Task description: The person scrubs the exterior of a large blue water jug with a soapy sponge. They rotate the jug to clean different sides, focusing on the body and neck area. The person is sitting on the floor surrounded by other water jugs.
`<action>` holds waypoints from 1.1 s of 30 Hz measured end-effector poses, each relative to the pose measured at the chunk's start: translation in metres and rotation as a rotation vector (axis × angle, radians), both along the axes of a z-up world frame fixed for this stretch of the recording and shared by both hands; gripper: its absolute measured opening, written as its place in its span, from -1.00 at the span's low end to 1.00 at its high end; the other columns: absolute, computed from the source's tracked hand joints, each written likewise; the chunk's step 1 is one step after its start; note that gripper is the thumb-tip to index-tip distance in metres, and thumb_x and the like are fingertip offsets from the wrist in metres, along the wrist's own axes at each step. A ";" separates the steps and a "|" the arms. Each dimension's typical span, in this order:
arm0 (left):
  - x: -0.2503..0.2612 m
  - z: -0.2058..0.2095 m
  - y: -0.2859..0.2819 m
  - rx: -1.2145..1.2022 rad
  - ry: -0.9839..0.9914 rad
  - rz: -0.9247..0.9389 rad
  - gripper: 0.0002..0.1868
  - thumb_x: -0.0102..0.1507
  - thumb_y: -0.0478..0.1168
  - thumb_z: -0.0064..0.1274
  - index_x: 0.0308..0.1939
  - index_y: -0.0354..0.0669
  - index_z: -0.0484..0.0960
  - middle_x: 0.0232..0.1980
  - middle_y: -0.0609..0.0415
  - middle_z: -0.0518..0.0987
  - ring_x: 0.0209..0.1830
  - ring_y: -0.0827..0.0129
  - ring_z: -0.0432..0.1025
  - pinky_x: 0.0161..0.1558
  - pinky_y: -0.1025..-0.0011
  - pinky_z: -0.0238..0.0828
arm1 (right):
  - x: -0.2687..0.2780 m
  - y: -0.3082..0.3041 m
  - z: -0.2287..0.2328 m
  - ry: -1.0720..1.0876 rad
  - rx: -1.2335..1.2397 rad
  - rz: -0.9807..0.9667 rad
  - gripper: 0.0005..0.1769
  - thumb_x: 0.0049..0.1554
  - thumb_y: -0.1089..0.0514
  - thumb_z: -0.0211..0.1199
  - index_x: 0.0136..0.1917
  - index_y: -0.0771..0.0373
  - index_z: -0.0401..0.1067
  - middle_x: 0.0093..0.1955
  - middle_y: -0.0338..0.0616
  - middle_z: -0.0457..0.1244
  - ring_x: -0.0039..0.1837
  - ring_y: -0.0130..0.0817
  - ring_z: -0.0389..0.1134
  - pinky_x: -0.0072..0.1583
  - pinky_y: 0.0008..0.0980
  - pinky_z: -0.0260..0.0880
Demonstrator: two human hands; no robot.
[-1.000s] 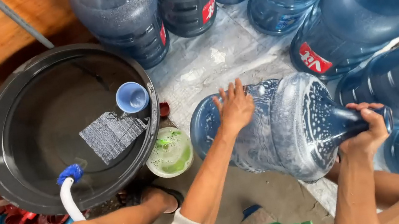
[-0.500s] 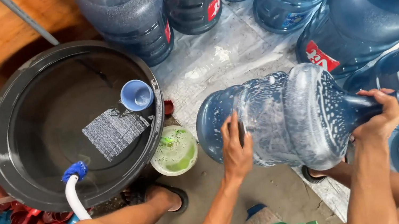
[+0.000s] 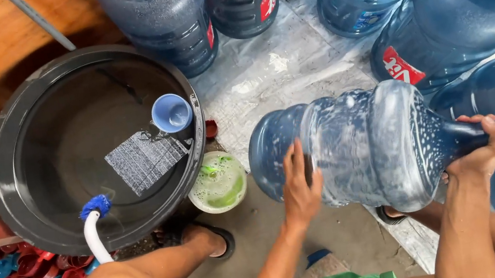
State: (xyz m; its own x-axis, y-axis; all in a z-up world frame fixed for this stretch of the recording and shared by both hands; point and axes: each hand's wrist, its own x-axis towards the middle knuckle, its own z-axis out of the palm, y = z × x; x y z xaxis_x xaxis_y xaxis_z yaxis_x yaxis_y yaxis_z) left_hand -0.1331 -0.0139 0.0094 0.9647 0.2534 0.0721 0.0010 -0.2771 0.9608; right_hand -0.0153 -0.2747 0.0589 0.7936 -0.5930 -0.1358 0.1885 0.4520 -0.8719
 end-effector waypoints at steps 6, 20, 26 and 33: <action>0.040 -0.007 0.013 0.031 0.042 0.185 -0.29 0.18 -0.17 -0.14 0.42 0.02 0.02 0.34 -0.18 0.21 0.25 -0.06 0.25 0.10 0.13 0.24 | -0.007 -0.012 -0.008 -0.111 0.008 0.155 -0.82 -0.28 0.17 0.10 -0.31 0.14 0.27 -0.34 -0.23 0.18 -0.18 -0.22 0.32 0.11 -0.29 0.42; 0.009 -0.078 -0.041 0.135 -0.180 0.130 -0.32 0.32 -0.17 -0.14 0.45 -0.06 -0.10 0.51 -0.17 -0.25 0.43 -0.17 0.02 -0.05 0.08 0.28 | 0.025 0.015 0.009 0.084 0.029 -0.275 -0.90 -0.26 0.24 0.21 -0.45 0.25 0.31 -0.43 -0.15 0.20 -0.31 -0.36 0.32 -0.20 -0.41 0.38; 0.090 -0.027 0.026 -0.026 -0.048 0.073 -0.38 0.25 -0.13 -0.13 0.39 0.15 0.07 0.43 -0.05 0.11 0.40 -0.01 0.08 0.16 0.06 0.25 | -0.005 0.006 -0.002 -0.071 0.145 -0.093 -0.83 -0.28 0.30 0.13 -0.32 0.23 0.28 -0.35 -0.18 0.16 -0.23 -0.23 0.32 0.01 -0.36 0.39; 0.027 -0.035 0.013 -0.012 -0.153 0.070 -0.37 0.26 -0.15 -0.10 0.39 -0.08 0.09 0.43 -0.10 0.11 0.44 0.08 0.04 0.28 0.18 0.11 | -0.011 -0.006 -0.012 -0.433 -0.269 0.366 -0.61 -0.24 0.04 0.18 -0.12 0.21 0.32 -0.13 -0.16 0.28 0.11 -0.19 0.39 0.37 -0.19 0.39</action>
